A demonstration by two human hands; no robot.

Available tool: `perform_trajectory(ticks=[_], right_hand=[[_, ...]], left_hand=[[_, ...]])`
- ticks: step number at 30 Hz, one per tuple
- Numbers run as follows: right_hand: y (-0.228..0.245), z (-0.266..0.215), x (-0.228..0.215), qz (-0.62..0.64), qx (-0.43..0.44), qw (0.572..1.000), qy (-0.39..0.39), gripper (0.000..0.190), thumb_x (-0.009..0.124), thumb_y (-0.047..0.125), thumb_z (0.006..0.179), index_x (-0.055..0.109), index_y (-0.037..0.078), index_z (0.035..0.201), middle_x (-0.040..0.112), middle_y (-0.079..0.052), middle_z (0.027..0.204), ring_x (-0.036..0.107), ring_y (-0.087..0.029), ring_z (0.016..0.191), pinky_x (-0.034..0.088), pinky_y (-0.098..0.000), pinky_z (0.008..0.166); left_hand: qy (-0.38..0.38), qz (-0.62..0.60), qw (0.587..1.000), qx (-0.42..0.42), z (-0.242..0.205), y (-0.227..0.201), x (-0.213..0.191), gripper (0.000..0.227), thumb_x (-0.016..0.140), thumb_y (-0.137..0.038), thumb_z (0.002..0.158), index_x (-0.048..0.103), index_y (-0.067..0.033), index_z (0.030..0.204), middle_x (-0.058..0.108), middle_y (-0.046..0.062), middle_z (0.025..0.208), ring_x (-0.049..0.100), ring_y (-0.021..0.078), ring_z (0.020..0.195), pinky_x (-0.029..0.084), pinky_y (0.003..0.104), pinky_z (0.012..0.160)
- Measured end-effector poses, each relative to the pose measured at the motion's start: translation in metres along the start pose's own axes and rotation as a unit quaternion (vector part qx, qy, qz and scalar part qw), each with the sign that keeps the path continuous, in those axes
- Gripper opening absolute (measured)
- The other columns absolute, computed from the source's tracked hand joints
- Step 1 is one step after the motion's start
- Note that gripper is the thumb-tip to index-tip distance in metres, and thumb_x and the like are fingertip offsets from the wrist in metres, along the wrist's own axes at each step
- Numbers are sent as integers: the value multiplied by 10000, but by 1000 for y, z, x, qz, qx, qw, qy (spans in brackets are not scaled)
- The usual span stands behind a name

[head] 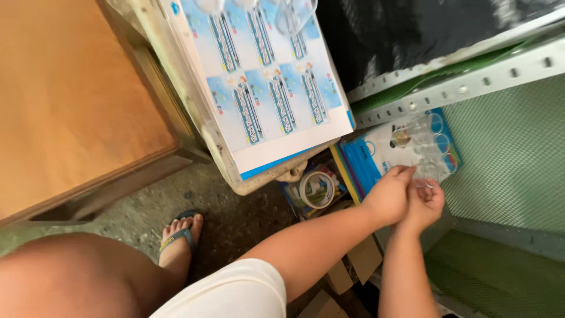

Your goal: The person unpacks clear plastic cups from a retail package and places them onto a metal shelf. They then open a cardboard box with internal dividers and place it on a small wooden stool.

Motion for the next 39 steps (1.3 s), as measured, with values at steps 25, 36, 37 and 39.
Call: perform_trajectory(ticks=[25, 36, 37, 39], right_hand=[[219, -113, 249, 132, 34, 987, 90, 661, 1023, 128, 597, 718, 101, 1183, 663, -72, 963, 656, -150, 861, 620, -235, 760], [277, -138, 310, 152, 139, 955, 215, 720, 863, 17, 759, 612, 138, 1423, 573, -68, 1159, 650, -122, 918, 617, -250, 807], [279, -139, 312, 151, 140, 954, 216, 720, 863, 17, 759, 612, 138, 1423, 573, -68, 1159, 650, -122, 918, 617, -250, 807], [282, -142, 318, 161, 168, 942, 240, 687, 816, 33, 824, 578, 151, 1458, 557, -64, 1211, 641, -113, 941, 611, -265, 858]], left_hand=[[-235, -45, 948, -211, 13, -53, -292, 447, 457, -494, 1012, 716, -209, 1240, 723, 85, 1249, 624, 312, 1279, 460, 457, 1117], [-333, -29, 898, -285, 54, -49, -356, 622, 352, -556, 1059, 664, -48, 1235, 696, 194, 1283, 587, 348, 1326, 404, 473, 1178], [-334, -29, 898, -286, 57, -47, -359, 622, 352, -556, 1059, 664, -48, 1235, 696, 194, 1283, 587, 348, 1326, 404, 473, 1178], [-339, -23, 898, -278, 62, -45, -364, 594, 375, -511, 1070, 652, -19, 1253, 686, 215, 1294, 587, 376, 1321, 406, 486, 1173]])
Point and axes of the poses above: each hand's wrist, its own z-axis towards the middle knuckle, its own x-axis out of the palm, y = z × x, the point moved 4 cm from there along z, towards the middle knuckle
